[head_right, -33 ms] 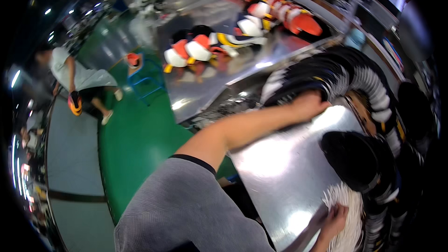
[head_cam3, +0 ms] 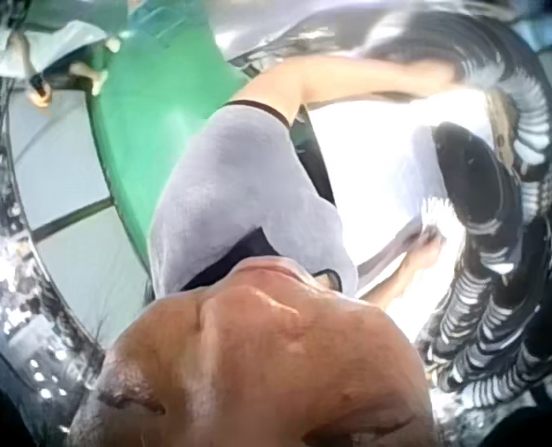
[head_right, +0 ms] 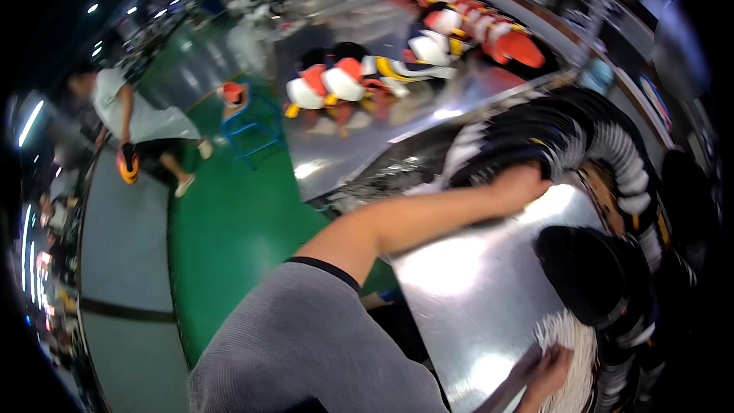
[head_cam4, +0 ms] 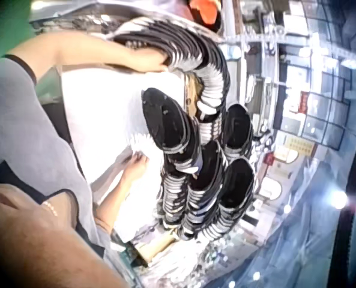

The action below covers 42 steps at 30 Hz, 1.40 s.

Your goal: The person threads white laces through the eyelets of blue and yellow sneakers, using a small metal hook tool to pull the laces through the holes.

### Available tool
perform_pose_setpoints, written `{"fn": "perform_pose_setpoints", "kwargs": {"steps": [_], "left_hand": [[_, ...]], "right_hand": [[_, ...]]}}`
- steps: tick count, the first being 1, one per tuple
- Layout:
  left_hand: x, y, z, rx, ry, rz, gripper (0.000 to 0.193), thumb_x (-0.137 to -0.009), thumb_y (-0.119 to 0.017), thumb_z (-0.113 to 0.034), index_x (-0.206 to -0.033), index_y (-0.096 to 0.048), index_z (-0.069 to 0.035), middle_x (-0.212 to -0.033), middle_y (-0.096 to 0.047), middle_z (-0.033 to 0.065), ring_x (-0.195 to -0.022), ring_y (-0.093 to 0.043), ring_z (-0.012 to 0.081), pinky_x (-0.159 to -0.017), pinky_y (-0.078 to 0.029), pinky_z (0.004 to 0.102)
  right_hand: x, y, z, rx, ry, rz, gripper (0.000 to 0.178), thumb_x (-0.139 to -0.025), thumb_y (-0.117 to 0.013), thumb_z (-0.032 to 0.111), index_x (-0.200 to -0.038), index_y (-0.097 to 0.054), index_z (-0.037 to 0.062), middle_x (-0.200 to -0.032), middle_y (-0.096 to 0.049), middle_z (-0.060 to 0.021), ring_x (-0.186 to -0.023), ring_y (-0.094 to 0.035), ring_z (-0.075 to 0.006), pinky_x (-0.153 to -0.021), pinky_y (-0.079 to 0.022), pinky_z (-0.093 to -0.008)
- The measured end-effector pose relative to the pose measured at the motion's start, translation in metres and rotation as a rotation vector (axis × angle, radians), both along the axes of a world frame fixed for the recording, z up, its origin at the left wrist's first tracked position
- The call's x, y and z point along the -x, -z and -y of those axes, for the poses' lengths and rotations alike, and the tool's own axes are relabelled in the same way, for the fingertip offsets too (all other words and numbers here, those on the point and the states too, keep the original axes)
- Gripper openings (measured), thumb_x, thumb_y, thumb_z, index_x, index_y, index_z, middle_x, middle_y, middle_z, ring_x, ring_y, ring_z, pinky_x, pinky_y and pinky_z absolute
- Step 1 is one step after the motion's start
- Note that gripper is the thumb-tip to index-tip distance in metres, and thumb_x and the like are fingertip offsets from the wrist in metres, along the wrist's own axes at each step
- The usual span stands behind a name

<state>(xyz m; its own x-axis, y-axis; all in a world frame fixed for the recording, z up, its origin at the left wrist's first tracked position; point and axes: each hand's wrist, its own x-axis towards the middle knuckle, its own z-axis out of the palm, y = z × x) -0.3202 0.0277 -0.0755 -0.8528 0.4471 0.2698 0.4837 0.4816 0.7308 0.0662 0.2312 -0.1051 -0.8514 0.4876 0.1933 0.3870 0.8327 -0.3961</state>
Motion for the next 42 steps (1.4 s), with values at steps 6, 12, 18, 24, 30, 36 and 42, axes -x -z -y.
{"fn": "perform_pose_setpoints", "kwargs": {"steps": [6, 12, 18, 24, 30, 36, 42], "left_hand": [[-0.11, -0.012, -0.011, -0.132, 0.457, -0.081, 0.079, -0.079, -0.075, -0.015, -0.143, -0.036, 0.01, -0.13, -0.05, 0.03, -0.122, -0.051, 0.0427, -0.103, -0.045, 0.0434], [-0.109, -0.029, -0.076, -0.244, 0.104, -0.584, 0.011, -0.073, -0.06, -0.006, -0.083, -0.06, -0.004, -0.078, -0.061, 0.0179, -0.08, -0.06, 0.0405, -0.073, -0.046, 0.0484], [-0.087, -0.032, -0.015, 0.103, 0.236, -0.437, 0.035, -0.084, -0.073, -0.019, -0.114, -0.061, -0.004, -0.102, -0.068, 0.0204, -0.097, -0.065, 0.037, -0.082, -0.052, 0.0438], [-0.086, -0.009, 0.009, 0.066, 0.37, -0.12, 0.034, -0.088, -0.07, -0.019, -0.116, -0.059, -0.004, -0.097, -0.068, 0.0202, -0.092, -0.065, 0.0393, -0.08, -0.05, 0.0444], [-0.162, -0.121, 0.028, -0.647, 0.232, -0.271, 0.013, -0.087, -0.07, -0.001, -0.099, -0.066, -0.002, -0.096, -0.06, 0.0048, -0.082, -0.057, 0.0148, -0.077, -0.046, 0.0286], [-0.333, -0.082, 0.034, 0.052, 0.788, -0.34, 0.056, -0.068, -0.074, -0.016, -0.122, -0.06, -0.011, -0.123, -0.056, 0.0128, -0.116, -0.049, 0.0321, -0.096, -0.037, 0.0445], [-0.298, -0.068, 0.04, -0.078, 0.776, -0.245, 0.026, -0.086, -0.066, -0.005, -0.112, -0.065, -0.003, -0.115, -0.062, 0.0162, -0.109, -0.058, 0.0346, -0.094, -0.046, 0.0425]], "right_hand": [[-0.015, 0.01, -0.011, -0.005, -0.013, -0.052, 0.012, -0.091, -0.059, 0.002, -0.102, -0.059, -0.0021, -0.097, -0.058, -0.0148, -0.09, -0.064, -0.0321, -0.076, -0.051, -0.0388], [-0.017, -0.064, 0.052, 0.485, 0.092, -0.233, 0.026, -0.101, -0.057, 0.011, -0.122, -0.057, -0.0046, -0.109, -0.068, -0.0139, -0.097, -0.065, -0.0208, -0.088, -0.051, -0.0312], [-0.021, -0.16, 0.097, 1.13, 0.067, -0.662, 0.012, -0.096, -0.063, 0.011, -0.104, -0.063, 0.0021, -0.088, -0.065, -0.0049, -0.057, -0.04, -0.0006, -0.049, -0.03, -0.0159], [-0.07, -0.211, 0.131, 1.539, -0.436, -0.972, 0.009, -0.096, -0.061, 0.01, -0.101, -0.059, 0.0035, -0.082, -0.064, -0.009, -0.048, -0.04, -0.0015, -0.044, -0.03, -0.0145], [-0.123, -0.217, 0.129, 1.328, -0.616, -1.241, 0.014, -0.094, -0.063, 0.007, -0.09, -0.05, 0.0066, -0.091, -0.055, -0.0119, -0.053, -0.049, -0.004, -0.045, -0.039, -0.0141], [-0.121, -0.139, 0.167, 1.661, 0.041, -0.77, 0.008, -0.095, -0.061, 0.004, -0.102, -0.057, 0.0055, -0.089, -0.064, -0.007, -0.062, -0.051, -0.0034, -0.046, -0.029, -0.0156], [-0.108, -0.124, 0.179, 1.736, 0.144, -0.586, 0.015, -0.098, -0.062, 0.018, -0.101, -0.06, 0.0034, -0.079, -0.063, -0.0038, -0.055, -0.039, -0.0013, -0.046, -0.025, -0.0176]]}}
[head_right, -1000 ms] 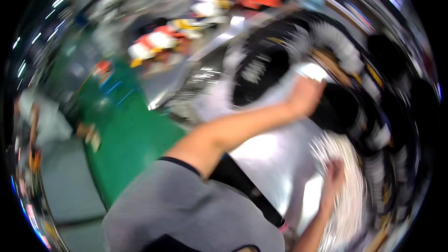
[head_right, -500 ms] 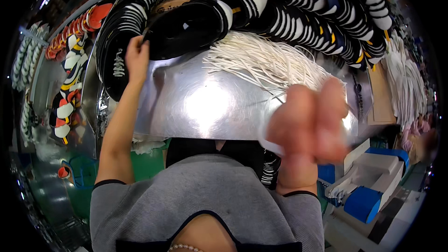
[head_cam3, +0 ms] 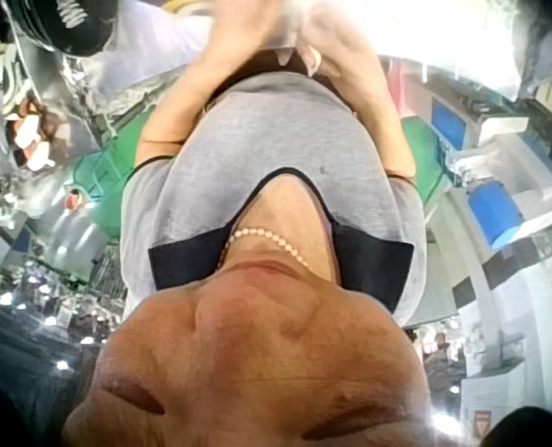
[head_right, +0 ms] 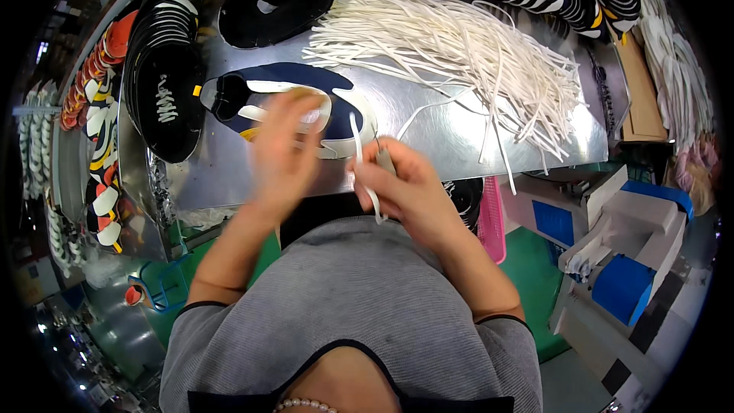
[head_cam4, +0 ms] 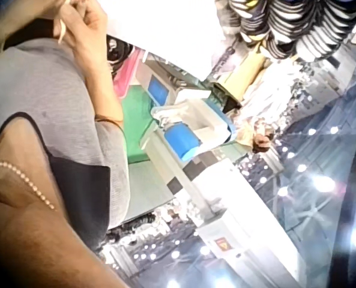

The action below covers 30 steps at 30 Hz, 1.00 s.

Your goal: The person threads white laces through the eyelets of blue and yellow sneakers, using a small metal hook tool to pull the laces through the holes.

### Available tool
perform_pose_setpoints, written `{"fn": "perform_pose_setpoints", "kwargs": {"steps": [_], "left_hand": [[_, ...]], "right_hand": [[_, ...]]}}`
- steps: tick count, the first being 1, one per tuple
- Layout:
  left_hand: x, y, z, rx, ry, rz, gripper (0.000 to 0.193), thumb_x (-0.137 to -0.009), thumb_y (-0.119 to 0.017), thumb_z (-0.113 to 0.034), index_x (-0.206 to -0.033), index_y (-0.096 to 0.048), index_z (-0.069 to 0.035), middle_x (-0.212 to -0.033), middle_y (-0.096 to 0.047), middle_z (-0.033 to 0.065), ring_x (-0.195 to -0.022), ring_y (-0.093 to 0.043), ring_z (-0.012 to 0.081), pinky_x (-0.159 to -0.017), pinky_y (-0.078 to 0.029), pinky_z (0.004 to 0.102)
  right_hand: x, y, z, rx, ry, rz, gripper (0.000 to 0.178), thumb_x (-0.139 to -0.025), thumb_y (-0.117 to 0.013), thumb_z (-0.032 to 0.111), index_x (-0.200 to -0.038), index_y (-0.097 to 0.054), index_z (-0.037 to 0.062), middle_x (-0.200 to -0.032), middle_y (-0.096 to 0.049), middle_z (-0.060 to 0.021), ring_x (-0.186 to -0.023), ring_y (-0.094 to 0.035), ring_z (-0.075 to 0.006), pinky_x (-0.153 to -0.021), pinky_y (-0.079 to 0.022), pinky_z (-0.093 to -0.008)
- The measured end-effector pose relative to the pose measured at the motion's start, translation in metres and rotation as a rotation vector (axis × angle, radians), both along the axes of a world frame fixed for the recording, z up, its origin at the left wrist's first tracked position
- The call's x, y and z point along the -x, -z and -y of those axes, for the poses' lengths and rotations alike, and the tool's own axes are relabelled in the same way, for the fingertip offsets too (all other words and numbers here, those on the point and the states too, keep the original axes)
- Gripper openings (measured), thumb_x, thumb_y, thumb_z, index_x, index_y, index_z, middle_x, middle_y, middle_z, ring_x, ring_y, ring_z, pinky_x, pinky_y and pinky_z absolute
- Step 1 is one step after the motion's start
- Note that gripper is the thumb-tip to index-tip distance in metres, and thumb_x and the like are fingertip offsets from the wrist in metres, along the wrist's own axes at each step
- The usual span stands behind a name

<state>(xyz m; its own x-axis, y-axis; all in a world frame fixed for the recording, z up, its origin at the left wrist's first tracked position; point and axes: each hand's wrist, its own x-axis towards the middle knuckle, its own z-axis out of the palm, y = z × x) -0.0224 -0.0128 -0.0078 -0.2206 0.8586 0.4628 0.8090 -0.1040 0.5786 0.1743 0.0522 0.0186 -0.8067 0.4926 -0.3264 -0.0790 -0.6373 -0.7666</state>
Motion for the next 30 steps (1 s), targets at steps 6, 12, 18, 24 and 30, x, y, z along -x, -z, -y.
{"fn": "perform_pose_setpoints", "kwargs": {"steps": [6, 12, 18, 24, 30], "left_hand": [[0.082, -0.019, 0.019, 0.274, -0.101, -0.475, 0.025, -0.093, -0.067, -0.026, -0.096, -0.069, -0.001, -0.094, -0.067, 0.0107, -0.084, -0.065, 0.0257, -0.075, -0.051, 0.0366], [0.082, -0.01, -0.008, 1.136, -0.103, 0.899, 0.061, -0.098, -0.048, -0.064, -0.092, -0.068, -0.007, -0.071, -0.06, -0.0017, -0.059, -0.049, 0.0056, -0.056, -0.038, 0.0218], [0.053, 0.02, -0.002, 0.682, -0.01, 1.555, 0.057, -0.104, -0.05, -0.036, -0.137, -0.046, 0.011, -0.135, -0.055, 0.0212, -0.127, -0.052, 0.0275, -0.112, -0.039, 0.0362], [0.036, 0.012, 0.007, 0.534, 0.216, 1.512, 0.052, -0.106, -0.044, -0.041, -0.128, -0.054, 0.005, -0.124, -0.061, 0.0136, -0.116, -0.057, 0.0204, -0.102, -0.043, 0.0329], [0.017, 0.0, 0.013, 0.432, 0.088, 1.331, 0.031, -0.102, -0.057, -0.029, -0.108, -0.068, -0.001, -0.091, -0.069, 0.005, -0.08, -0.064, 0.0131, -0.074, -0.051, 0.0248]], "right_hand": [[0.068, 0.06, -0.024, -0.153, 0.153, 0.03, 0.02, -0.097, -0.064, 0.018, -0.109, -0.061, 0.0021, -0.085, -0.065, -0.0047, -0.051, -0.036, -0.0007, -0.048, -0.027, -0.0164], [0.085, 0.072, -0.019, -0.186, 0.157, 0.114, 0.018, -0.096, -0.066, 0.019, -0.1, -0.066, 0.0016, -0.078, -0.067, -0.0018, -0.048, -0.037, -0.0008, -0.044, -0.026, -0.0177], [0.074, 0.064, -0.016, -0.287, 0.133, 0.128, 0.017, -0.095, -0.066, 0.018, -0.097, -0.067, 0.001, -0.076, -0.069, -0.0011, -0.071, -0.059, -0.0041, -0.065, -0.046, -0.02], [0.072, 0.061, -0.021, -0.424, 0.1, 0.176, 0.018, -0.093, -0.067, 0.02, -0.089, -0.071, 0.0034, -0.07, -0.069, 0.0004, -0.06, -0.054, -0.0025, -0.053, -0.044, -0.0231], [0.067, 0.051, -0.024, -0.485, 0.0, 0.311, 0.018, -0.09, -0.068, 0.02, -0.088, -0.072, 0.0028, -0.071, -0.071, -0.0025, -0.058, -0.06, -0.0077, -0.045, -0.045, -0.0274]]}}
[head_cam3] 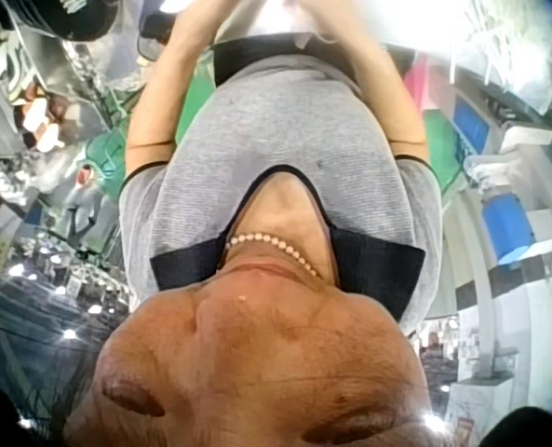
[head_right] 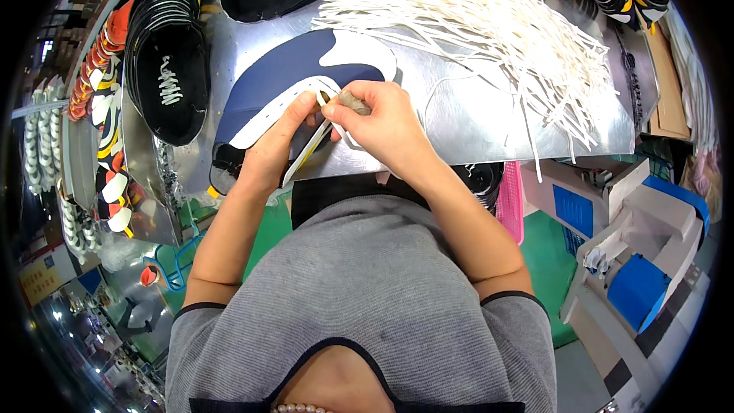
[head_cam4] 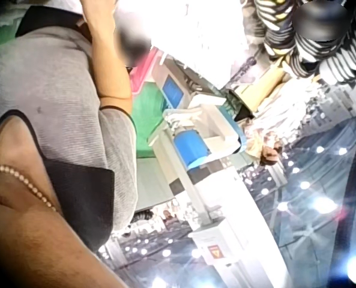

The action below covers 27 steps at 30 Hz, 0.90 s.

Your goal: The person threads white laces through the eyelets of blue and yellow sneakers, using a small metal hook tool to pull the laces through the holes.

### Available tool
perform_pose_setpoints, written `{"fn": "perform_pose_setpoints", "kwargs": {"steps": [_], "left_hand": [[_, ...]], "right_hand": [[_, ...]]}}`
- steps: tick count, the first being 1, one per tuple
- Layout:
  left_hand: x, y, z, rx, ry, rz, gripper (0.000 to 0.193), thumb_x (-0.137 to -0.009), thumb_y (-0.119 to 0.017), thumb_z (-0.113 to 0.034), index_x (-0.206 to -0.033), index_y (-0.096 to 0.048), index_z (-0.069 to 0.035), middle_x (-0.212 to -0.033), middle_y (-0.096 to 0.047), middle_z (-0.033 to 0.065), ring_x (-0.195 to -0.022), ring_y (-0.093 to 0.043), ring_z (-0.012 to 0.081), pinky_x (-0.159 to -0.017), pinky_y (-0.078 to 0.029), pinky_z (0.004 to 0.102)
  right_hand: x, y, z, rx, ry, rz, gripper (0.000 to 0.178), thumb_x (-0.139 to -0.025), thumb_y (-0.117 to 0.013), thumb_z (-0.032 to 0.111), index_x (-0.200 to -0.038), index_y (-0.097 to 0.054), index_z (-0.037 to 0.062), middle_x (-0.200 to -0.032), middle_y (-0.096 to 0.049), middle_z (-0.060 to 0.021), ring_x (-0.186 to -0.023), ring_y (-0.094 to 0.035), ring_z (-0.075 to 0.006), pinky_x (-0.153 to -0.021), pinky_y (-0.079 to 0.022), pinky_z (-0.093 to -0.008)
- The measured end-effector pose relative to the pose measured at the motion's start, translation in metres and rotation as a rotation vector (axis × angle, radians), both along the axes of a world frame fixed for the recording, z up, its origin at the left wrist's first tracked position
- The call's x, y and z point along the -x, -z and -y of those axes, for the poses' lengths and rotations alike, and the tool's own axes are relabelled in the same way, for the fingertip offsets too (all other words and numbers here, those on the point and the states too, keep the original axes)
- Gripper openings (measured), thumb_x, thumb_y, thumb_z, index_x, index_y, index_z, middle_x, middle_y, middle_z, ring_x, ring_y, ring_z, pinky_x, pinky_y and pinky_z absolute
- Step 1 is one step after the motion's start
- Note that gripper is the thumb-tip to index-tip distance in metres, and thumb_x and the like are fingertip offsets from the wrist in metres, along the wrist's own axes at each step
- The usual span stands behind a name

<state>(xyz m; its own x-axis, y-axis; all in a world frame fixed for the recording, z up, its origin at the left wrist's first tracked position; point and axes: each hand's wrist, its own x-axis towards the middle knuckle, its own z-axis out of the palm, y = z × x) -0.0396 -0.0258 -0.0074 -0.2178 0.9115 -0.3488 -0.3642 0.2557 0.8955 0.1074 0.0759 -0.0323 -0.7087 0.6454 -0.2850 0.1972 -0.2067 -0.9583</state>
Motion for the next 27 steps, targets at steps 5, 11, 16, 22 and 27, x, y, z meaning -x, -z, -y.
{"fn": "perform_pose_setpoints", "kwargs": {"steps": [5, 11, 16, 22, 27], "left_hand": [[-0.007, 0.006, 0.004, -0.046, -0.115, -0.319, 0.024, -0.099, -0.063, -0.024, -0.105, -0.071, -0.002, -0.097, -0.07, 0.0029, -0.086, -0.064, 0.01, -0.076, -0.05, 0.0244], [-0.009, 0.011, 0.006, -0.07, -0.129, -0.352, 0.024, -0.099, -0.063, -0.023, -0.105, -0.071, -0.001, -0.096, -0.071, 0.0028, -0.085, -0.063, 0.0093, -0.074, -0.051, 0.0251], [-0.015, 0.012, 0.006, 0.002, -0.138, -0.394, 0.023, -0.098, -0.064, -0.023, -0.101, -0.071, -0.001, -0.088, -0.07, 0.0027, -0.076, -0.059, 0.0088, -0.068, -0.047, 0.0244], [-0.019, 0.004, 0.005, -0.034, -0.154, -0.42, 0.021, -0.097, -0.065, -0.02, -0.095, -0.073, -0.001, -0.079, -0.068, 0.0016, -0.065, -0.054, 0.0079, -0.062, -0.043, 0.0231], [-0.018, 0.01, 0.008, -0.195, -0.093, -0.838, 0.015, -0.096, -0.066, -0.013, -0.101, -0.071, 0.0, -0.087, -0.07, 0.0048, -0.075, -0.062, 0.0121, -0.068, -0.048, 0.0262]], "right_hand": [[-0.006, -0.011, -0.003, -0.107, -0.091, 0.107, 0.018, -0.088, -0.07, 0.02, -0.086, -0.071, 0.0027, -0.069, -0.071, -0.0052, -0.059, -0.061, -0.0086, -0.057, -0.048, -0.0273], [-0.016, -0.021, 0.011, -0.061, -0.076, 0.06, 0.021, -0.094, -0.066, 0.022, -0.095, -0.066, 0.0006, -0.075, -0.07, -0.006, -0.054, -0.058, -0.0084, -0.045, -0.043, -0.0247], [-0.026, -0.022, 0.014, -0.267, 0.003, -0.035, 0.014, -0.1, -0.057, 0.015, -0.105, -0.055, 0.0011, -0.082, -0.07, -0.0084, -0.052, -0.057, -0.0102, -0.041, -0.043, -0.0245], [-0.028, -0.02, 0.003, -0.295, -0.045, -0.038, 0.016, -0.098, -0.059, 0.013, -0.101, -0.057, -0.002, -0.079, -0.07, -0.011, -0.061, -0.065, -0.0167, -0.055, -0.05, -0.0289], [-0.024, -0.026, -0.003, -0.351, -0.054, 0.017, 0.015, -0.095, -0.06, 0.012, -0.098, -0.057, -0.0027, -0.074, -0.069, -0.0121, -0.067, -0.069, -0.0239, -0.062, -0.053, -0.034]]}}
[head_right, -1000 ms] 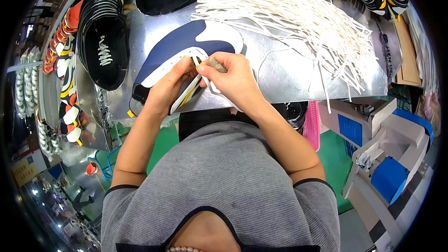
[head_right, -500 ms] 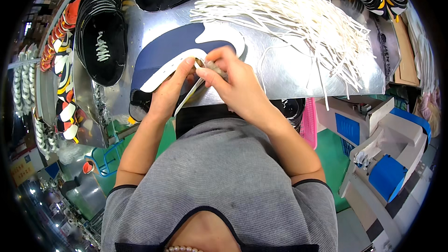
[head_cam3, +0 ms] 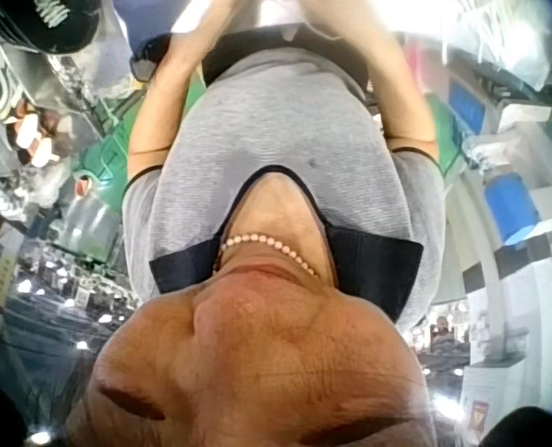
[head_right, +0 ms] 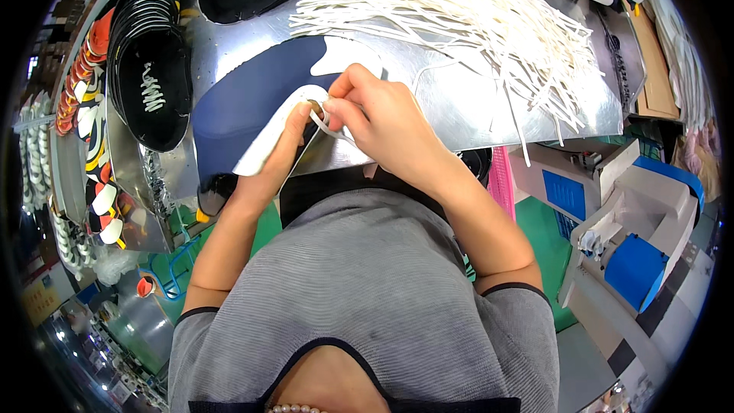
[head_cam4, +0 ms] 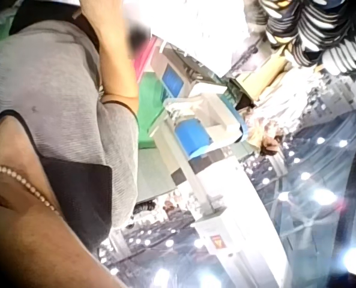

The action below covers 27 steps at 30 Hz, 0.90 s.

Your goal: The person threads white laces through the eyelets of blue and yellow sneakers, using a small metal hook tool to pull the laces through the holes.

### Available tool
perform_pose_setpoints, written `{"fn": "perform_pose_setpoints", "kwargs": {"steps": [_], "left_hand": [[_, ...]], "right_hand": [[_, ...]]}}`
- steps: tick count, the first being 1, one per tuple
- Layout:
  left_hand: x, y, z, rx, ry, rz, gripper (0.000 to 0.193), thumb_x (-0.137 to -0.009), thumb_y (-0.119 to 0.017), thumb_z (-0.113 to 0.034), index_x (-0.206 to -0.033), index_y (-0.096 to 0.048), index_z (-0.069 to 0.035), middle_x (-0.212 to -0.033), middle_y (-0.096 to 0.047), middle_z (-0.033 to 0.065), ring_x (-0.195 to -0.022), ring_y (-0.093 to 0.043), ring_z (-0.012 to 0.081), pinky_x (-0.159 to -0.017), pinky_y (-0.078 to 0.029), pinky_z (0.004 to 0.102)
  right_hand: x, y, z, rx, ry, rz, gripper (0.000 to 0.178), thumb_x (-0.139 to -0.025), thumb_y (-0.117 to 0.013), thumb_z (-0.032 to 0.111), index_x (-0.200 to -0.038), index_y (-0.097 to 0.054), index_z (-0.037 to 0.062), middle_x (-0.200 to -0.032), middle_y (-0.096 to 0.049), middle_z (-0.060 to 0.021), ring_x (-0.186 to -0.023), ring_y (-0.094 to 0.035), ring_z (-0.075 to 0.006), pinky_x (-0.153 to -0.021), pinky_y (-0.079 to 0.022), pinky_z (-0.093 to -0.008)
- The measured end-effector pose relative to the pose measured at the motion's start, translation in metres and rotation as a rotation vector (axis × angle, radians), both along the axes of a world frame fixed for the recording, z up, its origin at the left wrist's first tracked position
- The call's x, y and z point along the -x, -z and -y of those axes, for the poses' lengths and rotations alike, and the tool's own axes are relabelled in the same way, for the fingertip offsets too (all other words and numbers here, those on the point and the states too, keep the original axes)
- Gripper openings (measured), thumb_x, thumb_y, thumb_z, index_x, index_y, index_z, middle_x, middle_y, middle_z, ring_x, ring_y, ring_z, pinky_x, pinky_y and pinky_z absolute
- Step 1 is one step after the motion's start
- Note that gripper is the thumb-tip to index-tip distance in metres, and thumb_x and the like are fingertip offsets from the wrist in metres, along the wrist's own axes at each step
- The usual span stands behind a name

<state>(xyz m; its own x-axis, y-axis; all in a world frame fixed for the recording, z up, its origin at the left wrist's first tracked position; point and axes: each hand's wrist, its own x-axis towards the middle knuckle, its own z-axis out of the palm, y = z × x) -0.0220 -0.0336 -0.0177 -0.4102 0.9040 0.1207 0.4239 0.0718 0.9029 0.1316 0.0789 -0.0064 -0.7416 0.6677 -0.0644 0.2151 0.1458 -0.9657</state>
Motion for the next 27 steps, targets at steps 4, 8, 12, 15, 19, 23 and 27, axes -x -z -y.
{"fn": "perform_pose_setpoints", "kwargs": {"steps": [4, 8, 12, 15, 19, 23, 27], "left_hand": [[0.005, -0.011, -0.004, -0.128, 0.132, -0.495, 0.018, -0.09, -0.068, -0.01, -0.106, -0.069, -0.002, -0.096, -0.071, 0.013, -0.085, -0.069, 0.0264, -0.074, -0.053, 0.0338], [0.004, 0.008, 0.007, 0.07, 0.166, -0.217, 0.022, -0.094, -0.064, -0.013, -0.112, -0.068, -0.002, -0.102, -0.071, 0.0104, -0.088, -0.069, 0.0236, -0.076, -0.052, 0.0331], [0.023, 0.006, 0.015, 0.35, 0.023, 0.655, 0.031, -0.1, -0.059, -0.025, -0.114, -0.067, 0.001, -0.091, -0.068, 0.0069, -0.076, -0.058, 0.0113, -0.071, -0.045, 0.024], [0.039, -0.002, 0.01, 0.376, 0.12, 0.712, 0.024, -0.094, -0.068, -0.021, -0.105, -0.071, -0.001, -0.089, -0.071, 0.0047, -0.077, -0.06, 0.0104, -0.069, -0.048, 0.0248], [0.035, 0.002, 0.003, 0.296, 0.016, 0.667, 0.021, -0.092, -0.071, -0.018, -0.104, -0.07, -0.001, -0.09, -0.07, 0.0058, -0.083, -0.064, 0.0134, -0.072, -0.05, 0.0262], [0.048, 0.01, -0.005, 0.396, -0.024, 0.125, 0.029, -0.091, -0.069, -0.023, -0.111, -0.07, -0.002, -0.101, -0.071, 0.0081, -0.093, -0.066, 0.0155, -0.083, -0.051, 0.0278], [0.062, -0.018, 0.004, 0.495, 0.204, 0.521, 0.032, -0.099, -0.058, -0.03, -0.113, -0.068, -0.003, -0.097, -0.068, 0.0043, -0.086, -0.062, 0.012, -0.082, -0.049, 0.024]], "right_hand": [[0.015, 0.007, 0.01, -0.443, 0.002, 0.131, 0.016, -0.09, -0.061, 0.011, -0.097, -0.054, -0.0021, -0.072, -0.068, -0.0155, -0.069, -0.069, -0.033, -0.061, -0.053, -0.0397], [0.032, 0.015, 0.006, -0.624, -0.131, 0.407, 0.017, -0.093, -0.06, 0.015, -0.097, -0.055, -0.0002, -0.072, -0.066, -0.015, -0.069, -0.067, -0.0313, -0.064, -0.051, -0.0395], [-0.002, -0.021, -0.031, -0.339, -0.205, 0.306, 0.016, -0.094, -0.062, 0.015, -0.101, -0.063, 0.0013, -0.076, -0.066, -0.0097, -0.068, -0.065, -0.0206, -0.063, -0.05, -0.0335], [-0.026, -0.02, -0.045, -0.342, 0.127, 0.248, 0.036, -0.087, -0.074, 0.018, -0.117, -0.062, 0.0013, -0.095, -0.068, -0.0013, -0.079, -0.061, -0.008, -0.071, -0.049, -0.0243], [0.001, 0.035, -0.032, 0.222, 0.181, 0.004, 0.053, -0.078, -0.085, 0.03, -0.113, -0.062, -0.0034, -0.097, -0.069, -0.0093, -0.085, -0.065, -0.0141, -0.077, -0.052, -0.0278], [0.016, 0.032, -0.025, 0.26, 0.234, -0.068, 0.053, -0.08, -0.084, 0.026, -0.115, -0.058, -0.004, -0.097, -0.069, -0.01, -0.087, -0.065, -0.0141, -0.078, -0.052, -0.0268], [0.014, 0.05, -0.039, 0.432, 0.321, -0.194, 0.052, -0.083, -0.082, 0.024, -0.116, -0.055, -0.0057, -0.099, -0.068, -0.0106, -0.09, -0.066, -0.0144, -0.077, -0.053, -0.026]]}}
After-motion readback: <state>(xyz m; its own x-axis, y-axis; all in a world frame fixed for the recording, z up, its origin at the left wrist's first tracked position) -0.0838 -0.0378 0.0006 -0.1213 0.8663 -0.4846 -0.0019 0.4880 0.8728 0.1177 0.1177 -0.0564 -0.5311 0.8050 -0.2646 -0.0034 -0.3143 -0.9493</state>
